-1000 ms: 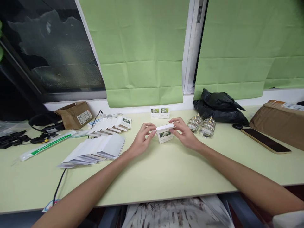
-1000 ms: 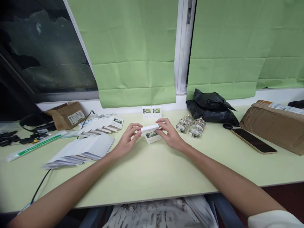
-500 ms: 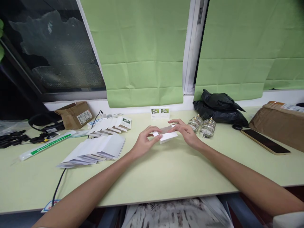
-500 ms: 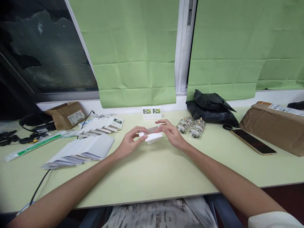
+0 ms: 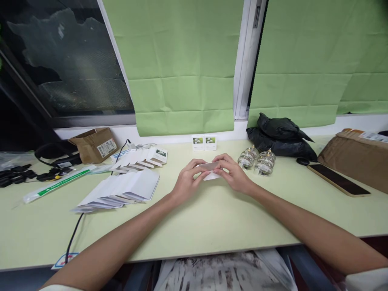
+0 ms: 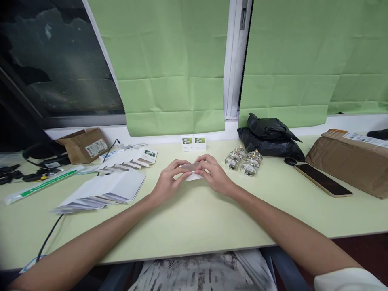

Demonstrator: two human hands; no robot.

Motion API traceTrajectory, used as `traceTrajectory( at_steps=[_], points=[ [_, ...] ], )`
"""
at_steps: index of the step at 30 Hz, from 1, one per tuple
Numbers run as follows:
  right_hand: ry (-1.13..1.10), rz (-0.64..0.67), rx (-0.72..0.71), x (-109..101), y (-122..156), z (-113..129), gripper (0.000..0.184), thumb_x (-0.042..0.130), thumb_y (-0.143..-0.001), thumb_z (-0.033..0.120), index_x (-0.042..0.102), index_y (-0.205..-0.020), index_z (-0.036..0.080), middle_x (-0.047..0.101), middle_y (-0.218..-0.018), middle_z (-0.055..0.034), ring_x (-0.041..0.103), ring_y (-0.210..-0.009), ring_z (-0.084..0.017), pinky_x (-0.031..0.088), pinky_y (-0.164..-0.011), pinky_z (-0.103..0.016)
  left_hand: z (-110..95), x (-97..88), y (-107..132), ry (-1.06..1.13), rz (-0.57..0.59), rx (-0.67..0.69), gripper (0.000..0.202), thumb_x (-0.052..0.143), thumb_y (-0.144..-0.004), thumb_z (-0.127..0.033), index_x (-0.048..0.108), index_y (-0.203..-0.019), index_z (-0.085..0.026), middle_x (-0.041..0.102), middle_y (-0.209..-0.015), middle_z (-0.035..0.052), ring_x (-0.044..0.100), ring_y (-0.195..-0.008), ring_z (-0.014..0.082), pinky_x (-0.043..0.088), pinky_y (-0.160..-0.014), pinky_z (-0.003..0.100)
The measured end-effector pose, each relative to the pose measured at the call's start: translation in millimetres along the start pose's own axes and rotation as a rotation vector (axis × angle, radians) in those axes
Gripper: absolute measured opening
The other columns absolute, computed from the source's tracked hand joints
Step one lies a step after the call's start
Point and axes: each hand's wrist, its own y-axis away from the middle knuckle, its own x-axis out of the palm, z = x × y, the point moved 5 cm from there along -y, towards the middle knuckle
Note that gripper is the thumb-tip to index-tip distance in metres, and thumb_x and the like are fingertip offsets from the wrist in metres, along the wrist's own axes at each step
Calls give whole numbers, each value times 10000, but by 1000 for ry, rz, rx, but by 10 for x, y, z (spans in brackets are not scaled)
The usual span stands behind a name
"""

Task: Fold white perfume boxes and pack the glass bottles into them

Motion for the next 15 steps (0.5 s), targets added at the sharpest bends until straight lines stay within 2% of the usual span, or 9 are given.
traceTrajectory(
  at_steps=[2, 5, 7, 10, 15],
  points=[
    [30, -25, -44, 8, 5, 50, 231, 544, -1073, 363, 686, -932, 249, 596, -1241, -110, 577, -1194, -284, 469, -1032, -474, -19, -4, -5, -25, -7, 20, 262, 559, -1062, -411, 781, -1034, -274, 643, -1235, 94, 631, -1100, 256, 517, -859, 359],
    [40, -48, -65, 22, 11, 106, 224, 523, -1081, 357, 697, -982, 257, 590, -1248, -116, 602, -1141, -276, 507, -960, -449, -42, -11, -10, -67, -14, 41, 269, 519, -1083, -392, 756, -1068, -265, 622, -1184, 91, 624, -1021, 227, 495, -874, 351],
    [37, -59, -53, 30, 16, 122, 224, 524, -1080, 379, 718, -1042, 272, 575, -1263, -120, 599, -1162, -282, 529, -938, -443, -49, -11, -10, -68, -14, 47, 263, 506, -1090, -376, 745, -1099, -266, 614, -1166, 86, 622, -1017, 222, 487, -885, 347],
    [43, -69, -64, 43, 22, 131, 226, 539, -1075, 389, 741, -1105, 291, 561, -1260, -117, 586, -1206, -287, 527, -993, -457, -53, -4, -8, -76, 3, 57, 257, 491, -1098, -352, 732, -1138, -270, 615, -1182, 84, 626, -1050, 223, 478, -905, 346],
    [52, -67, -76, 8, 0, 61, 203, 589, -1056, 385, 767, -1038, 287, 596, -1214, -103, 626, -1122, -271, 530, -960, -445, -33, -34, -19, -91, 16, 70, 239, 514, -1090, -346, 732, -1061, -251, 623, -1176, 78, 633, -1028, 213, 481, -883, 333]
  ],
)
